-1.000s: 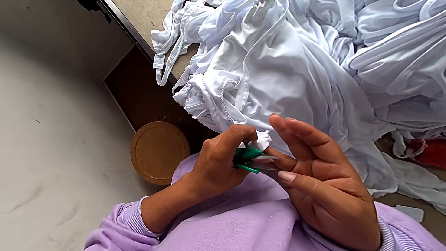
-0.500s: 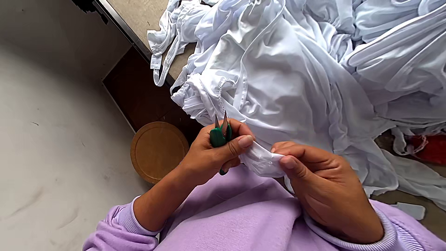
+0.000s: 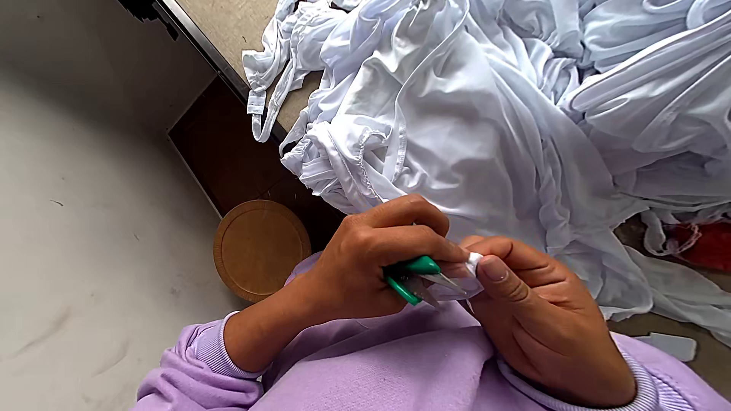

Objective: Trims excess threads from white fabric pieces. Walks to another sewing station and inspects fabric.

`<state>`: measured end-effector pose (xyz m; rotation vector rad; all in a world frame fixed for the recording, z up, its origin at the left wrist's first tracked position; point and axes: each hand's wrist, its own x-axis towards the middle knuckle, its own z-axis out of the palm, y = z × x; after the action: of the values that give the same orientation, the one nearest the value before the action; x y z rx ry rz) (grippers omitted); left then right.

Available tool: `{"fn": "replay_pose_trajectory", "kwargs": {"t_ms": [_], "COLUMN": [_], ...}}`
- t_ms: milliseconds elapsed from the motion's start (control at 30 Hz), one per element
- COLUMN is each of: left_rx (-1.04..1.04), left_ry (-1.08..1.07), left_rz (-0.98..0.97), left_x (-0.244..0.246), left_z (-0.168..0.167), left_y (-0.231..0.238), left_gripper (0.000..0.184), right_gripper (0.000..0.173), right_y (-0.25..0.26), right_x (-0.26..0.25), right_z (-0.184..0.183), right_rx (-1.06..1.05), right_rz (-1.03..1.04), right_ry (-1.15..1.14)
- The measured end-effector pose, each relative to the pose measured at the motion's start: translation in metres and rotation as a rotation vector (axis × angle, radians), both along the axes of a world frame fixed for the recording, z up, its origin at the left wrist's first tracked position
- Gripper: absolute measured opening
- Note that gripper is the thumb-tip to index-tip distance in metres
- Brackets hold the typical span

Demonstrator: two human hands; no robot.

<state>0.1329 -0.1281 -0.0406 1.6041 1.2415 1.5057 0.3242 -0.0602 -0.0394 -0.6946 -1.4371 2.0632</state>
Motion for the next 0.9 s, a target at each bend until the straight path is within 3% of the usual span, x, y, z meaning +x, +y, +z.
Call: {"fn": "replay_pose_trajectory", "kwargs": {"t_ms": [67, 167, 333, 433, 533, 633, 900], "left_rx": [-0.027, -0.041, -0.043, -0.012, -0.020, -0.126, -0.155], "left_ry": [-0.032, -0.049, -0.044, -0.006, 0.073, 0.164, 0.410], "left_rz": [0.003, 0.018, 0.050, 0.071, 0.095, 0.024, -0.072], "left_x": [0.000, -0.003, -0.008, -0.009, -0.014, -0.028, -0.041], "left_z": [0.000, -0.001, -0.002, 0.000, 0.002, 0.005, -0.002], "left_y": [0.002, 0.007, 0.012, 0.012, 0.010, 0.003, -0.019], "left_gripper": [0.004, 0.006, 0.007, 0.004, 0.010, 0.036, 0.038], "right_gripper": [0.007, 0.019, 0.016, 0.026, 0.030, 0.030, 0.029], "right_y": [-0.001, -0.001, 0.003, 0.002, 0.002, 0.002, 0.004], "right_x": [-0.001, -0.003, -0.001, -0.001, -0.002, -0.001, -0.001], "right_z": [0.001, 0.001, 0.004, 0.006, 0.005, 0.003, -0.001], "right_rx": [0.071, 0.171, 0.382, 0.496, 0.462, 0.374, 0.191], "right_rz": [-0.029, -0.074, -0.022, 0.042, 0.042, 0.008, -0.084], "right_ry": [-0.017, -0.039, -0.087, -0.175, -0.180, -0.129, 0.034]}}
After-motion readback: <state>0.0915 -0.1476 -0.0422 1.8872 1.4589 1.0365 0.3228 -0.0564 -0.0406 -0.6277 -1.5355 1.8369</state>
